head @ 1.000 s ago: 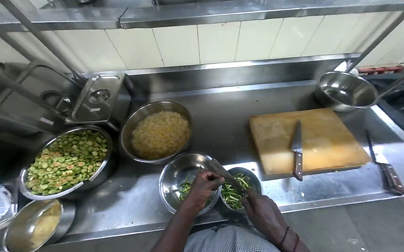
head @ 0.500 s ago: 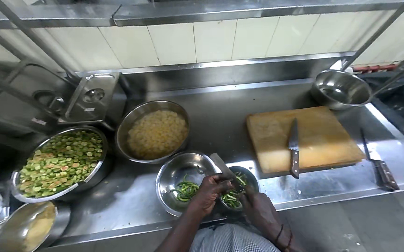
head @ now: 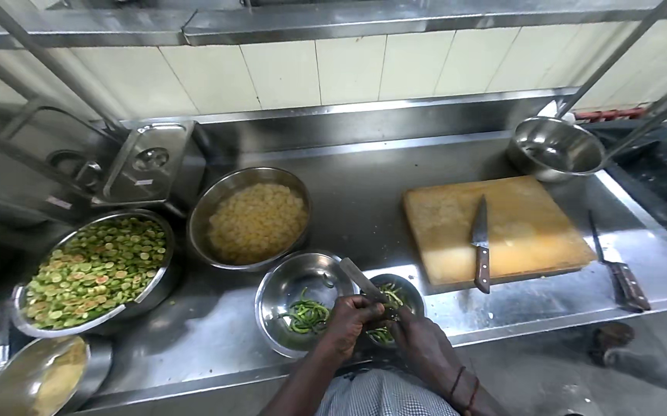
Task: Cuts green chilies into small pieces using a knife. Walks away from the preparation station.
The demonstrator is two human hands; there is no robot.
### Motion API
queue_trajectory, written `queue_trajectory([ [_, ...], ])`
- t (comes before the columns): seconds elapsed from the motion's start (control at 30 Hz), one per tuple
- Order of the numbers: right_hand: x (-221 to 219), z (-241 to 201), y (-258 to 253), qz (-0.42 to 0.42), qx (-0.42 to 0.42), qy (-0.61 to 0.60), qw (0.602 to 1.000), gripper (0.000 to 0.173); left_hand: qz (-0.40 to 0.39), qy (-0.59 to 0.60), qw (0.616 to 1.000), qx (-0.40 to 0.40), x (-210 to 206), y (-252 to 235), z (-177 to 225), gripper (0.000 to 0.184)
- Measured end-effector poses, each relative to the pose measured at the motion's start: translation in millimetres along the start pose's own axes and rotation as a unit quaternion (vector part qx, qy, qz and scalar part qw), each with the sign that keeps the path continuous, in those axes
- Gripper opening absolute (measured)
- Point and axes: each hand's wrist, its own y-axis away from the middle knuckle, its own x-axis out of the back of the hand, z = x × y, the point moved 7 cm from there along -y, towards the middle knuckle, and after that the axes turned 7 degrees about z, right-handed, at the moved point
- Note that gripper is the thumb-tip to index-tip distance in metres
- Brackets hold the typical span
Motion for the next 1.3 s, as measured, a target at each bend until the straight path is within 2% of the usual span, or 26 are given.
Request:
queue_trajectory([
  [0.17, -3.4, -1.2, -0.6, -0.007, 0.006, -0.006, 1.0, 0.039, -0.011, 0.005, 1.0, 0.021, -4.3, 1.3, -6.4, 0.01],
  [0.37, -2.4, 12.7, -1.3, 0.061, -0.008, -0.072, 0.995, 0.036, -0.002, 0.038, 0.999, -0.011, -0.2, 6.6, 0.7, 0.007],
  [0.53, -3.2, 9.5, -1.6, 0.037, -0.012, -0.049, 0.998, 0.036, 0.02, 0.026, 0.999, -0.019, -0.7, 5.9, -2.2, 0.006],
  [0.7, -11.1, 5.7, -1.6, 0.01, 0.007, -0.032, 0.999, 0.038, 0.019, 0.001, 1.0, -0.002, -4.1, 4.4, -16.9, 0.014],
  [0.8, -12.8, 4.8, -2.3, 0.007, 0.006, -0.021, 1.0, 0.038, 0.012, 0.002, 1.0, 0.001, -5.8, 5.4, -16.4, 0.013],
  [0.9, -10.8, 8.1, -1.7, 0.032, 0.001, -0.033, 0.999, 0.038, -0.006, -0.01, 1.0, -0.013, -7.2, 4.7, -12.4, 0.015],
  [0.97, -5.2, 13.6, -1.2, 0.067, -0.007, -0.05, 0.997, 0.035, 0.002, -0.069, 0.996, -0.051, -2.7, -0.4, -8.0, 0.01],
  [1.03, 2.4, 20.5, -0.6, 0.11, -0.018, -0.06, 0.992, 0.032, 0.007, -0.199, 0.975, -0.102, 7.0, -7.2, -2.7, 0.015],
  [1.1, 6.3, 25.7, 0.1, 0.133, -0.029, -0.064, 0.989, 0.031, -0.008, -0.349, 0.928, -0.134, 14.5, -11.2, 3.1, 0.028],
  [1.17, 6.4, 27.9, 0.2, 0.135, -0.034, -0.066, 0.988, 0.031, 0.004, -0.426, 0.891, -0.157, 23.4, -13.8, 10.5, 0.035],
  [1.23, 4.3, 29.8, 0.7, 0.127, -0.037, -0.068, 0.989, 0.031, 0.065, -0.457, 0.87, -0.173, 40.2, -16.5, 22.1, 0.034],
  [1.3, 3.1, 29.9, 1.5, 0.129, -0.035, -0.071, 0.988, 0.031, 0.142, -0.505, 0.834, -0.173, 63.4, -19.0, 35.6, 0.031],
])
